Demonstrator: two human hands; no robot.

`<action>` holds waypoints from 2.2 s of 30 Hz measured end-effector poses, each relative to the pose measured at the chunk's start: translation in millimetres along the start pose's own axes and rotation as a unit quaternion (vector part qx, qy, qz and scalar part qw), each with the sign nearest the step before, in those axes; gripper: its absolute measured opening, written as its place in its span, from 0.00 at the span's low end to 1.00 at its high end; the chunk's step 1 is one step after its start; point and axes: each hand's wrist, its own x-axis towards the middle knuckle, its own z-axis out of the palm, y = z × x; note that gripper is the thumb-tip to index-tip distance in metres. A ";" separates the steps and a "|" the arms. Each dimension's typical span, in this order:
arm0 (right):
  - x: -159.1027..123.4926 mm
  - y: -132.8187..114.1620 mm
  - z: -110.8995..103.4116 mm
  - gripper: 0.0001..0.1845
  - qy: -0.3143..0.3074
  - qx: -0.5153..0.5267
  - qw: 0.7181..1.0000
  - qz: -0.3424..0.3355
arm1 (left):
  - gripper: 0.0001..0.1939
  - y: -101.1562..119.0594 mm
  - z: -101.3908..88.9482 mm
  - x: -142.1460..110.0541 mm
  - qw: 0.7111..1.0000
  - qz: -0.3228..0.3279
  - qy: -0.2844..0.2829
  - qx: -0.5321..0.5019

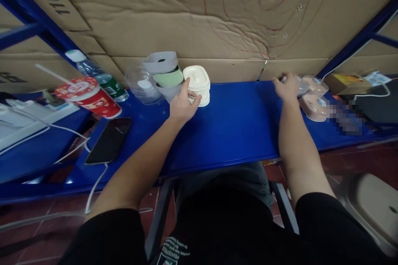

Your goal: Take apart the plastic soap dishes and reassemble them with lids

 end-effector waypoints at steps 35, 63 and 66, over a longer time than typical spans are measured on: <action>-109.8 -131.6 -19.0 0.29 -0.277 0.097 0.856 -0.425 | 0.31 23.9 -17.1 -12.8 0.989 0.099 -0.106 -0.008; -142.1 -153.6 -25.9 0.35 -0.167 0.406 0.851 -0.286 | 0.11 20.6 -76.5 0.2 0.973 0.056 0.224 -0.011; -131.7 -148.1 -18.1 0.30 -0.137 0.358 0.878 -0.287 | 0.14 -21.7 -101.8 26.8 0.923 -0.007 0.385 -0.022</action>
